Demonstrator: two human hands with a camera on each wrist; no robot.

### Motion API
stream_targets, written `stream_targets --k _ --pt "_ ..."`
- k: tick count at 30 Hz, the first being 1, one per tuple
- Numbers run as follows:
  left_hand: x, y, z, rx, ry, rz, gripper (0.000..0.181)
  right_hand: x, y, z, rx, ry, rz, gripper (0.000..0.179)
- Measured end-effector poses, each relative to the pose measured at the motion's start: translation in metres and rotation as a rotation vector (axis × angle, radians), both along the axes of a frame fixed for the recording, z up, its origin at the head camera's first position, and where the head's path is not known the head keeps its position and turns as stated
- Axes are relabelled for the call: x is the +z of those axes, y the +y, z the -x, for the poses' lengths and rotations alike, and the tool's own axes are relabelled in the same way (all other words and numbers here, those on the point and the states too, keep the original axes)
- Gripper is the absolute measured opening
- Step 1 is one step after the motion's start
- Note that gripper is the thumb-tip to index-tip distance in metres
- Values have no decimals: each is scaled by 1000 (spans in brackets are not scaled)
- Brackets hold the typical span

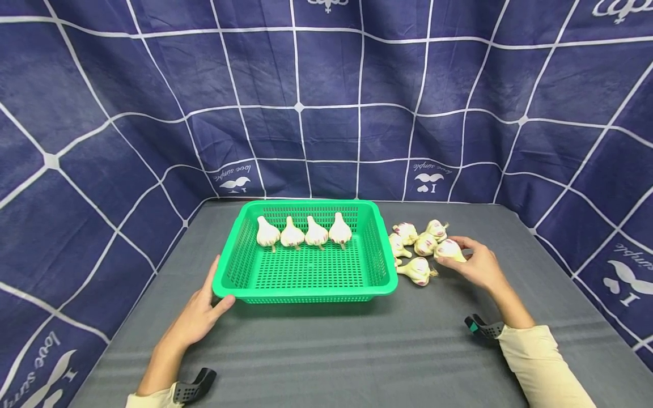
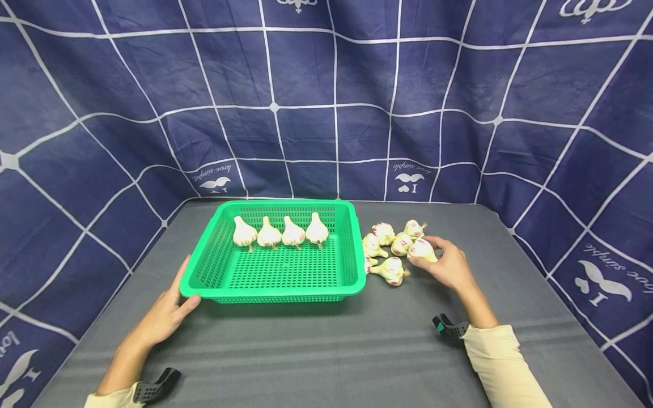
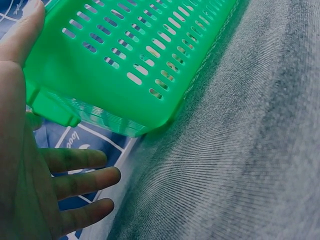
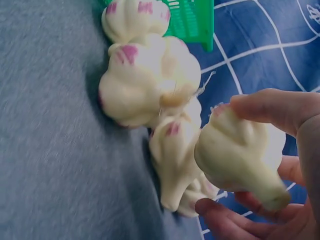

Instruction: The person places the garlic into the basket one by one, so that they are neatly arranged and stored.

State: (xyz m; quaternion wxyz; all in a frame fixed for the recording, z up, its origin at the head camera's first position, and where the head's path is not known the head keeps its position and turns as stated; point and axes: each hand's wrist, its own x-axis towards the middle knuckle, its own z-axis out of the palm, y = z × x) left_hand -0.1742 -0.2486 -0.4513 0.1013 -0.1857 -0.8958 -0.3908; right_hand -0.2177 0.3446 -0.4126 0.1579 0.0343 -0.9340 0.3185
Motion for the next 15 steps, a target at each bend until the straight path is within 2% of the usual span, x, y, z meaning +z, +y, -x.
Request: stream_targets --k 15 --pt "0 0 0 0 -2 2 94 18 -20 11 99 113 -34 63"
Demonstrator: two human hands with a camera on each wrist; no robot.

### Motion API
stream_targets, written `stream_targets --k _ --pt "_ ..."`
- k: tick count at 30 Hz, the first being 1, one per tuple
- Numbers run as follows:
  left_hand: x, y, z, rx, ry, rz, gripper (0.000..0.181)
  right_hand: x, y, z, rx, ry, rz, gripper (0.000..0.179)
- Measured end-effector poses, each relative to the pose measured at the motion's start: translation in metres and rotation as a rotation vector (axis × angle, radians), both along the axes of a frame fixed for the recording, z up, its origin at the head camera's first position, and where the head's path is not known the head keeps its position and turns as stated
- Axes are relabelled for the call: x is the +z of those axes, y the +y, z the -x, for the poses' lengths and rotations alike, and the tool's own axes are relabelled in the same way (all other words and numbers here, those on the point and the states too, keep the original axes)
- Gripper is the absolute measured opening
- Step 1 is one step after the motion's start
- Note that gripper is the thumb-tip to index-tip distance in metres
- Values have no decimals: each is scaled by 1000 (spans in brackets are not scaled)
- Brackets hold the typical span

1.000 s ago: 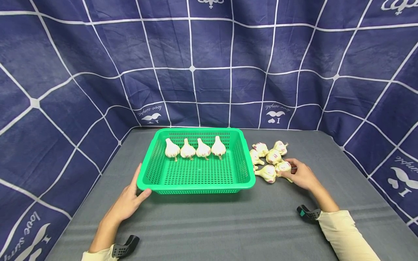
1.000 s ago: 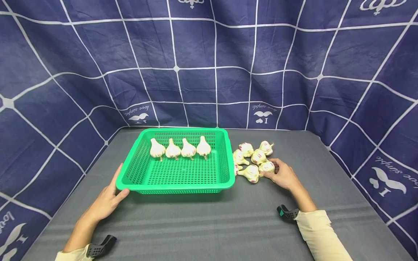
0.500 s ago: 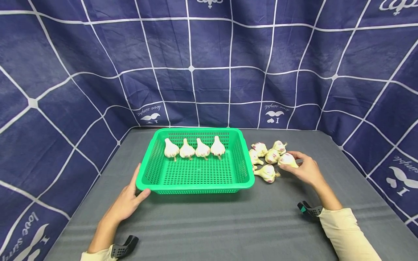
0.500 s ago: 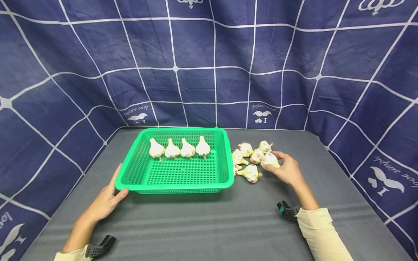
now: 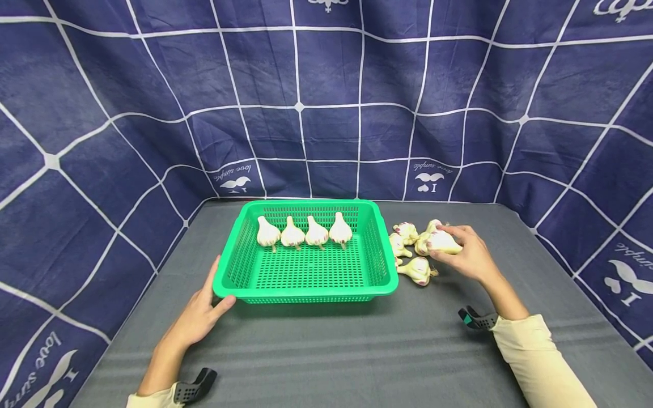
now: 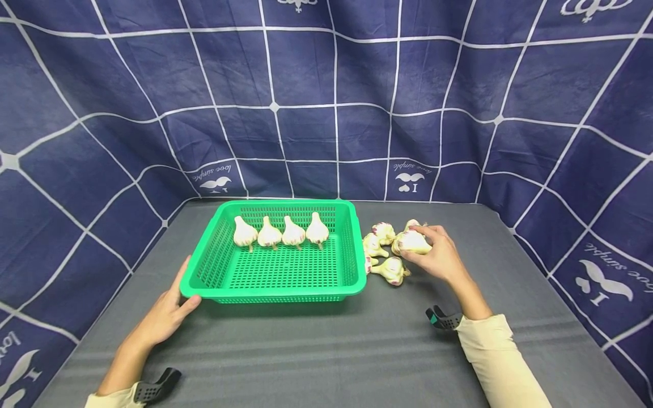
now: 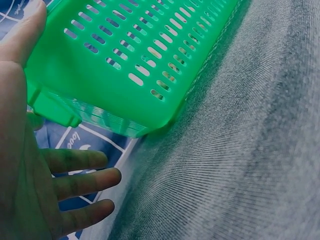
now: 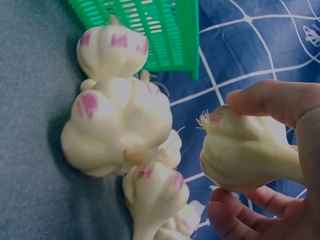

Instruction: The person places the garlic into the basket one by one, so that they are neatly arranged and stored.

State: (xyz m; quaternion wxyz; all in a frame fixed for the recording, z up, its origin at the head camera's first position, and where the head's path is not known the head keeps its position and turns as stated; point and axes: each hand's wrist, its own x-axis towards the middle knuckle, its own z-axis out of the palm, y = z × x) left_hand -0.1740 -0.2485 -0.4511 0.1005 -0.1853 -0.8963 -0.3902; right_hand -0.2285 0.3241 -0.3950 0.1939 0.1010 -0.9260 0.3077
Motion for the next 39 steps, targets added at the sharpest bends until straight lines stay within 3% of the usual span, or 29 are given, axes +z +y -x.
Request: stream_targets --k 11,23,39 --pt "-2 1 0 7 5 5 94 12 -15 7 36 -18 40 55" --pt "-1 0 0 9 6 19 93 25 -33 16 118 73 4 53" --pt "0 0 0 11 9 12 93 37 -59 26 163 -2 78 53"
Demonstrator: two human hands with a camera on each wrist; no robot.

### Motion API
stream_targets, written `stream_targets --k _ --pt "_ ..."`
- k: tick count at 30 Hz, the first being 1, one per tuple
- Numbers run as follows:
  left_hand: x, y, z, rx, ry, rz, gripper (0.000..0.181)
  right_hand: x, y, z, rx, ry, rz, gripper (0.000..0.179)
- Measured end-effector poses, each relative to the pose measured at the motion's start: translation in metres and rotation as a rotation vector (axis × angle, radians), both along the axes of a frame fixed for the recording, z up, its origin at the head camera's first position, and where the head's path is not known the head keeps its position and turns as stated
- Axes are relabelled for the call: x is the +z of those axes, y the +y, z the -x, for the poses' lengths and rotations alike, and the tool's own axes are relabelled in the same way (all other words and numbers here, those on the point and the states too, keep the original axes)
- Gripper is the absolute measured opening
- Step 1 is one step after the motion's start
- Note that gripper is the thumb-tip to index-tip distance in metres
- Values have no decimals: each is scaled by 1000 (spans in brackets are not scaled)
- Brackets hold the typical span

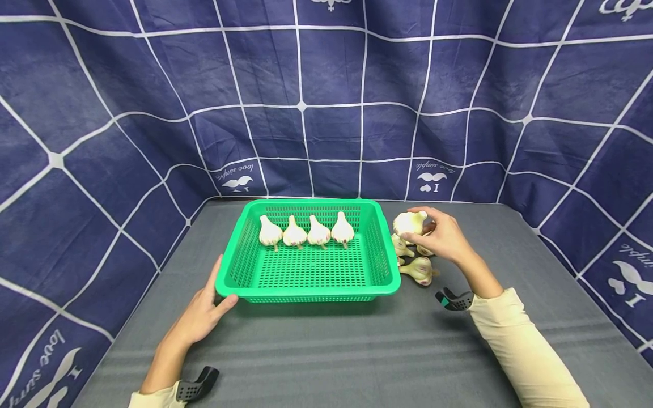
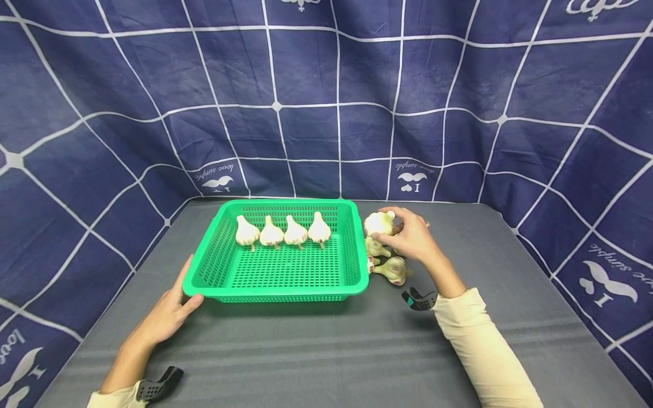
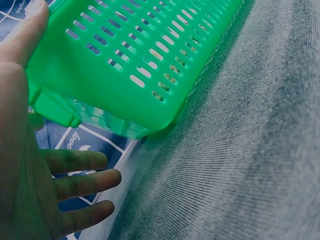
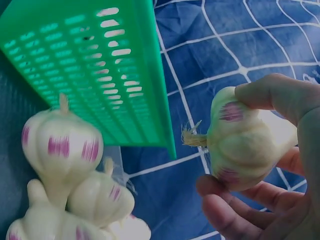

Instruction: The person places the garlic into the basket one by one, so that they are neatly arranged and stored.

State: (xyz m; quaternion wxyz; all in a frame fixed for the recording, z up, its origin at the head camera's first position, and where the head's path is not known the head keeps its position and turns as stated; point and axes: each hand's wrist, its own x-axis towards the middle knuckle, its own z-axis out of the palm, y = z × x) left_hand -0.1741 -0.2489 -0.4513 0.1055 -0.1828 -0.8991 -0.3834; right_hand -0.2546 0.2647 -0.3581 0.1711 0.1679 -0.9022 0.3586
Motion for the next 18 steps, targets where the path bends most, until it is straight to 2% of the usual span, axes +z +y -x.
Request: stream_targets --k 6,13,18 --pt "-1 0 1 -11 12 -12 92 5 -11 3 43 -14 9 56" --pt "-1 0 1 -21 17 -25 92 9 -24 5 168 -165 156 54" --pt "-1 0 0 -14 14 -20 92 10 -33 9 252 -209 172 60"
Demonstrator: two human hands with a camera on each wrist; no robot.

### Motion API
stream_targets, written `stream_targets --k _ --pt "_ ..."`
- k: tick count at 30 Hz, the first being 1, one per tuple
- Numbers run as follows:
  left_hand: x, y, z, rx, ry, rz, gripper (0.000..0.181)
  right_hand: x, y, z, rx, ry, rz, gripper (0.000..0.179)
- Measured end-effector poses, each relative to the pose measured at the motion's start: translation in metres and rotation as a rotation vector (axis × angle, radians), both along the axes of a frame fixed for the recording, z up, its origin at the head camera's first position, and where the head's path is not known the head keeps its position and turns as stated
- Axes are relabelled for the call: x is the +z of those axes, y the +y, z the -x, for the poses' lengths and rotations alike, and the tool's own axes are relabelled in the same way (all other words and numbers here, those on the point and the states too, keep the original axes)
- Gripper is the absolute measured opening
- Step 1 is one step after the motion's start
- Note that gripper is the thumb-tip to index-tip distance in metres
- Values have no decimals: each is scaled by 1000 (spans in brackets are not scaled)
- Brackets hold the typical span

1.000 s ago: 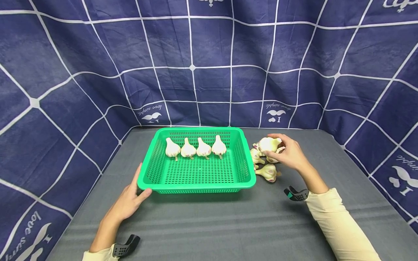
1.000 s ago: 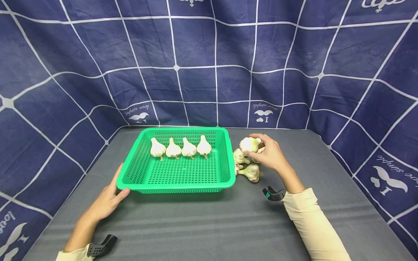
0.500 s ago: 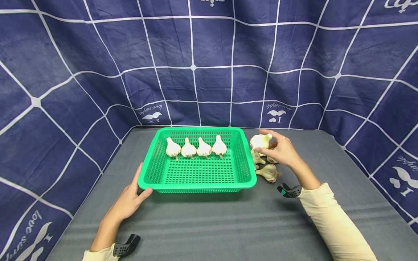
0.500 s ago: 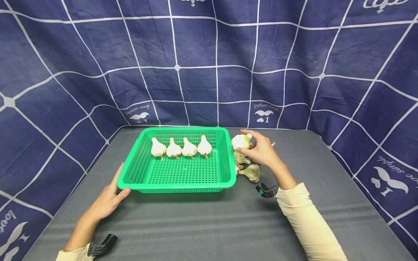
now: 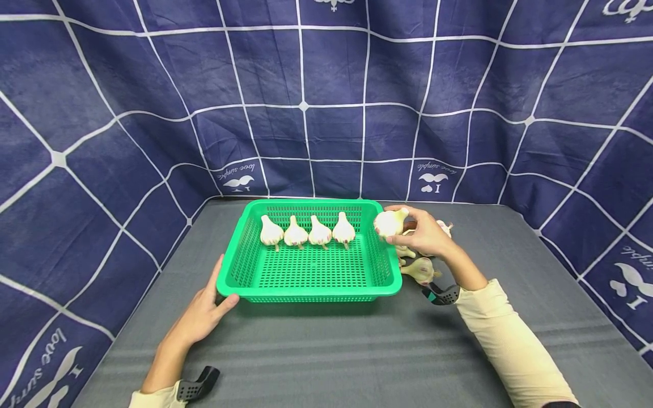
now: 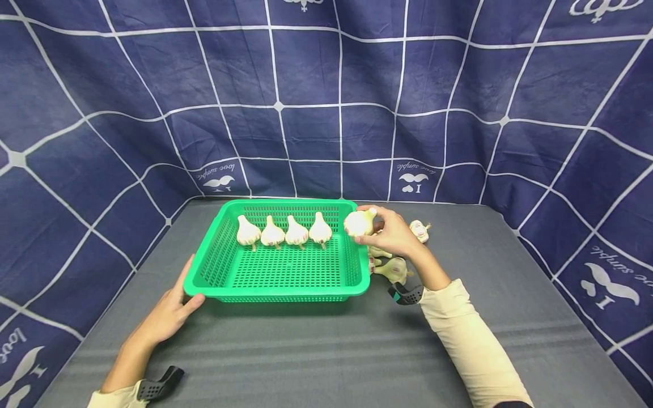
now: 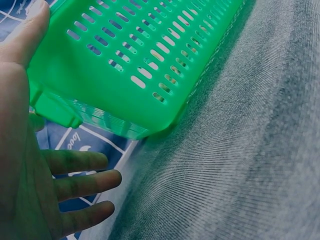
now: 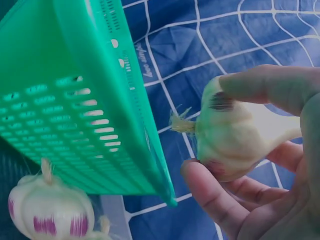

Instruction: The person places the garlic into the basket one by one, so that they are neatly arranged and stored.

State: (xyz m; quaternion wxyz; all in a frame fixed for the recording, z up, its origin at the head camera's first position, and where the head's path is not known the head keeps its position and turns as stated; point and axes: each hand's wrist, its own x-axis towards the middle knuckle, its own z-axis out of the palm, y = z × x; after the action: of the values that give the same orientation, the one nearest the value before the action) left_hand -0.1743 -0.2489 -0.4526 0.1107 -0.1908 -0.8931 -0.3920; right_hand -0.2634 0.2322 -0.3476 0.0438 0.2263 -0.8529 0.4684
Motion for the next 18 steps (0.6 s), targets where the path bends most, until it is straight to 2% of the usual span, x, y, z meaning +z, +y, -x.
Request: stream_targets --k 4,13,18 --pt "1 0 -1 8 -14 12 93 0 -6 1 29 -16 -31 64" --pt "-1 0 -1 8 -17 3 93 1 -18 5 -35 -4 -147 63" --pt "-1 0 0 7 -15 4 92 5 -27 7 -14 5 -164 64"
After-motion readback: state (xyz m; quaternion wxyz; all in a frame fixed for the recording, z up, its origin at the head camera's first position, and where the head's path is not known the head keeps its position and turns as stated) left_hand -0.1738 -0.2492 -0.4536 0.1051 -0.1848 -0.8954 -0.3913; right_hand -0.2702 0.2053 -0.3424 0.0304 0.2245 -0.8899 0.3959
